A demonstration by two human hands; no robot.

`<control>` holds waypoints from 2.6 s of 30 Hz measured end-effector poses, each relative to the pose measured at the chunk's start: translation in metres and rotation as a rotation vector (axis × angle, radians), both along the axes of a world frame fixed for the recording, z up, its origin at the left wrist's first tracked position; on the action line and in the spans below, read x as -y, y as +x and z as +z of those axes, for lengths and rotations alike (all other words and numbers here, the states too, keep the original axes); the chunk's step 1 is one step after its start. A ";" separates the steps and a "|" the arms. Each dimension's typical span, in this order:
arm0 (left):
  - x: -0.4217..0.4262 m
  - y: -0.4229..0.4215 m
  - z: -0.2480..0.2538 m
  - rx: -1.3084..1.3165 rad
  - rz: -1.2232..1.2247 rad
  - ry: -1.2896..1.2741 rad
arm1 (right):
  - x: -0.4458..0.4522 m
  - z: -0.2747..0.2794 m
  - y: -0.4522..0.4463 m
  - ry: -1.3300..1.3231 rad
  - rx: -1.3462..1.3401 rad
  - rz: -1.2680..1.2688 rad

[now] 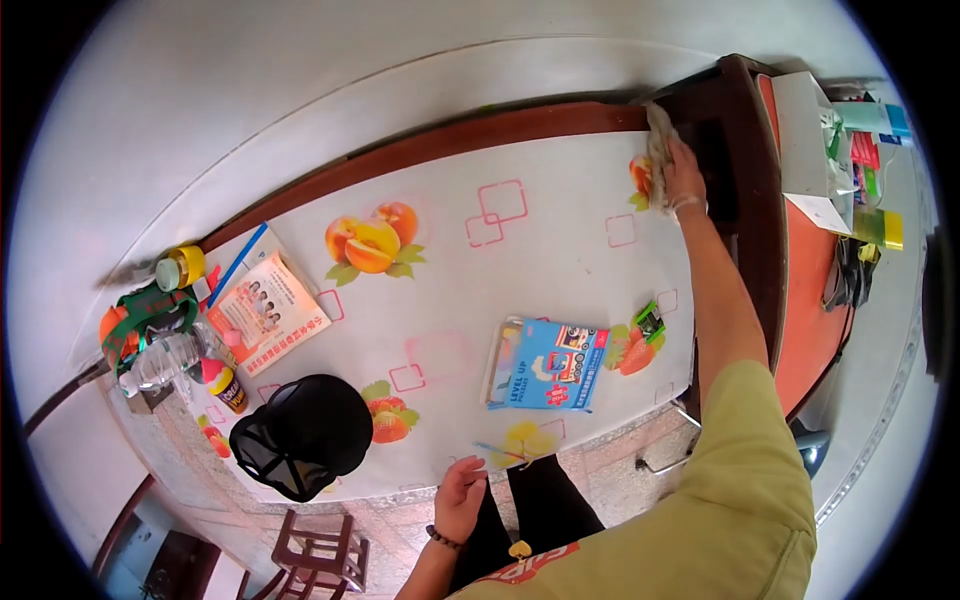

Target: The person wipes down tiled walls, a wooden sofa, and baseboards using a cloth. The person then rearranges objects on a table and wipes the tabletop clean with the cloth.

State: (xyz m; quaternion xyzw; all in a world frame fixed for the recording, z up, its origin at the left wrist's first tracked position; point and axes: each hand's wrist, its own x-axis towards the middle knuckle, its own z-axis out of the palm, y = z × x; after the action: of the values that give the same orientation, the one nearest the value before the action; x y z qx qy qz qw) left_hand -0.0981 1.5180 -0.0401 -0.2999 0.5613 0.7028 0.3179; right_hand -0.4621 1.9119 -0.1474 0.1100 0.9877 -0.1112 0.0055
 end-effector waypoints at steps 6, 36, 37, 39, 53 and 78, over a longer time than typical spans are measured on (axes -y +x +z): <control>-0.007 -0.012 0.012 -0.045 -0.064 -0.016 | 0.012 -0.013 0.086 -0.066 -0.173 -0.048; -0.054 -0.036 -0.002 -0.314 -0.463 -0.420 | 0.070 0.020 0.146 -0.333 -0.012 0.398; -0.058 -0.045 -0.009 -0.489 -0.604 -0.537 | 0.059 0.021 0.143 -0.330 -0.015 0.399; -0.073 -0.058 -0.024 -0.455 -0.572 -0.487 | 0.041 0.018 0.130 -0.272 -0.016 0.359; -0.162 -0.116 -0.048 -0.712 -0.945 -0.796 | -0.017 -0.001 0.068 -0.160 0.146 0.213; 0.011 -0.147 -0.036 -0.189 -0.229 -0.159 | -0.030 0.008 0.174 -0.165 0.137 0.198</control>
State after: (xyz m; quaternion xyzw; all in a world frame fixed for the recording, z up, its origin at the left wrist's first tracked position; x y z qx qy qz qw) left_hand -0.2456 1.5066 -0.0763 -0.1906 0.6731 0.6405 0.3168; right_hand -0.2879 1.9424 -0.1391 0.0187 0.9785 -0.1833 0.0928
